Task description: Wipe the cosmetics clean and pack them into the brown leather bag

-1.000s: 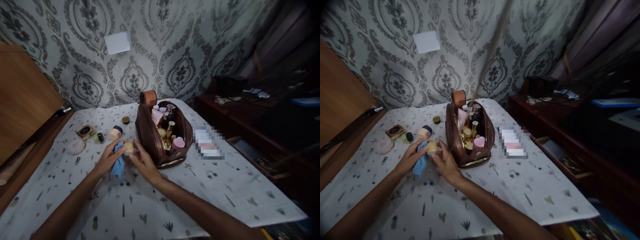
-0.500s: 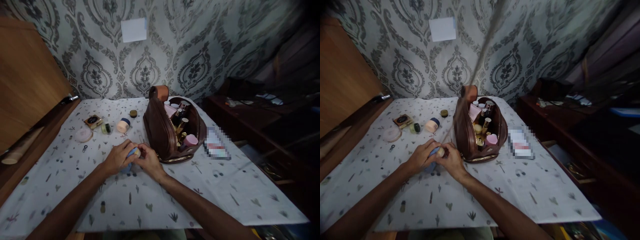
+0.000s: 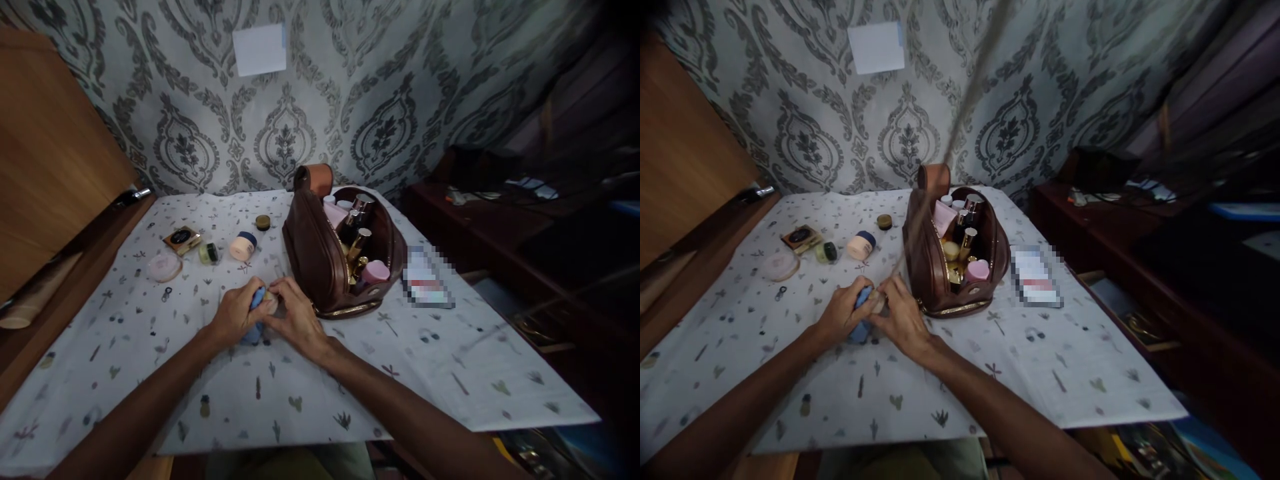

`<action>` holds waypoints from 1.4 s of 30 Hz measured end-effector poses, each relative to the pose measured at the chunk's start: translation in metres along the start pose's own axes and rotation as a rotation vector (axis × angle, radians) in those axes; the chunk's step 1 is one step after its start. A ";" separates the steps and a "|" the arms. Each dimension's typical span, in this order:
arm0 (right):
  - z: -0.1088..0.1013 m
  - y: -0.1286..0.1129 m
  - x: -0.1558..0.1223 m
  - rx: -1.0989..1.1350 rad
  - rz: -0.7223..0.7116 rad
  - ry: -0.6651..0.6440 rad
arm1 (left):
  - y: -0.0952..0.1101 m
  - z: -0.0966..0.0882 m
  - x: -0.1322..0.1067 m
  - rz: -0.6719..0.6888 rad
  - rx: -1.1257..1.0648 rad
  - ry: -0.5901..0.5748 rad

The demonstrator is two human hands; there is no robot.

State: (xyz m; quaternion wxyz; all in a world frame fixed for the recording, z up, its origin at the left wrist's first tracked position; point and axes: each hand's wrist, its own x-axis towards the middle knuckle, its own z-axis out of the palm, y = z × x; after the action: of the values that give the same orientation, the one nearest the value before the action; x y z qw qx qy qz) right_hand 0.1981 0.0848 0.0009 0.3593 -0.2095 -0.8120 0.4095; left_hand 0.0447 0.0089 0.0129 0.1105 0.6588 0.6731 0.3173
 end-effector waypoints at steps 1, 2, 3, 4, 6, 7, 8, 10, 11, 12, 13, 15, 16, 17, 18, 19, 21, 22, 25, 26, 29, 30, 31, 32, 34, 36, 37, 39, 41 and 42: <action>-0.001 0.000 0.001 0.022 0.009 -0.007 | 0.000 0.000 0.000 -0.009 -0.019 0.010; -0.001 0.001 0.002 0.055 0.026 -0.014 | -0.001 0.000 -0.001 -0.007 -0.035 0.022; -0.001 0.003 0.003 0.107 0.057 -0.026 | -0.001 -0.001 -0.001 0.005 -0.050 0.033; -0.001 0.005 0.004 0.182 0.106 -0.043 | -0.002 -0.001 -0.001 0.028 -0.065 0.045; 0.001 0.009 0.005 0.381 0.235 -0.095 | -0.004 -0.001 0.000 0.094 -0.095 0.070; 0.002 0.011 0.006 0.487 0.297 -0.118 | -0.004 -0.001 0.000 0.131 -0.107 0.079; 0.004 0.013 0.007 0.581 0.347 -0.131 | -0.005 -0.001 0.000 0.164 -0.116 0.087; 0.005 0.014 0.008 0.707 0.402 -0.130 | -0.006 -0.001 0.000 0.213 -0.128 0.103; 0.006 0.014 0.008 0.747 0.416 -0.128 | -0.006 -0.001 0.000 0.229 -0.136 0.109; 0.005 0.013 0.008 0.779 0.428 -0.132 | -0.006 -0.001 0.000 0.241 -0.149 0.114; 0.005 0.012 0.008 0.806 0.444 -0.146 | -0.006 -0.002 0.000 0.245 -0.164 0.119; 0.003 0.008 0.007 0.855 0.485 -0.203 | -0.004 -0.003 0.000 0.238 -0.198 0.121; 0.003 0.006 0.007 0.878 0.507 -0.239 | -0.003 -0.004 0.000 0.222 -0.213 0.121; 0.002 0.004 0.007 0.904 0.529 -0.273 | -0.003 -0.005 0.000 0.205 -0.226 0.121; 0.002 0.003 0.007 0.934 0.546 -0.301 | -0.002 -0.006 0.000 0.186 -0.238 0.124; 0.002 0.002 0.006 0.968 0.558 -0.323 | -0.001 -0.007 0.000 0.167 -0.250 0.127; 0.002 0.000 0.006 1.028 0.570 -0.348 | -0.001 -0.008 0.000 0.123 -0.279 0.132; 0.002 0.000 0.006 1.047 0.574 -0.357 | -0.001 -0.009 0.000 0.096 -0.296 0.134; 0.003 0.001 0.005 1.032 0.574 -0.364 | 0.000 -0.008 0.001 0.001 -0.360 0.143; 0.003 0.001 0.005 1.013 0.575 -0.359 | 0.000 -0.008 0.001 -0.032 -0.381 0.145; 0.004 0.000 0.003 0.982 0.582 -0.358 | 0.001 -0.006 0.002 -0.129 -0.433 0.149; 0.004 -0.001 0.002 0.981 0.579 -0.363 | 0.002 -0.006 0.002 -0.154 -0.445 0.157; 0.004 -0.002 0.002 0.977 0.570 -0.371 | 0.003 -0.006 0.002 -0.172 -0.453 0.172; 0.004 -0.004 0.001 0.969 0.554 -0.374 | 0.005 -0.007 0.002 -0.182 -0.460 0.192; 0.003 -0.006 0.000 0.948 0.500 -0.363 | 0.009 -0.009 0.003 -0.194 -0.477 0.239; 0.001 -0.008 -0.001 0.891 0.418 -0.322 | 0.014 -0.010 0.004 -0.235 -0.518 0.275; -0.001 -0.010 -0.001 0.833 0.364 -0.286 | 0.017 -0.010 0.004 -0.273 -0.551 0.288; -0.006 -0.013 -0.002 0.645 0.243 -0.191 | 0.022 -0.007 0.004 -0.371 -0.643 0.296; -0.013 -0.017 -0.004 0.422 0.109 -0.117 | 0.027 -0.001 0.000 -0.482 -0.786 0.257; -0.017 -0.019 -0.005 0.323 0.044 -0.100 | 0.029 0.002 -0.003 -0.539 -0.858 0.226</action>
State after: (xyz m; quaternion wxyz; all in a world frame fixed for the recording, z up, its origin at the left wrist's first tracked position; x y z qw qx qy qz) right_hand 0.2130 0.0790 0.0213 0.3381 -0.1462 -0.7478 0.5523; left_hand 0.0698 0.0048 0.0269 0.3752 0.3192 0.6359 0.5941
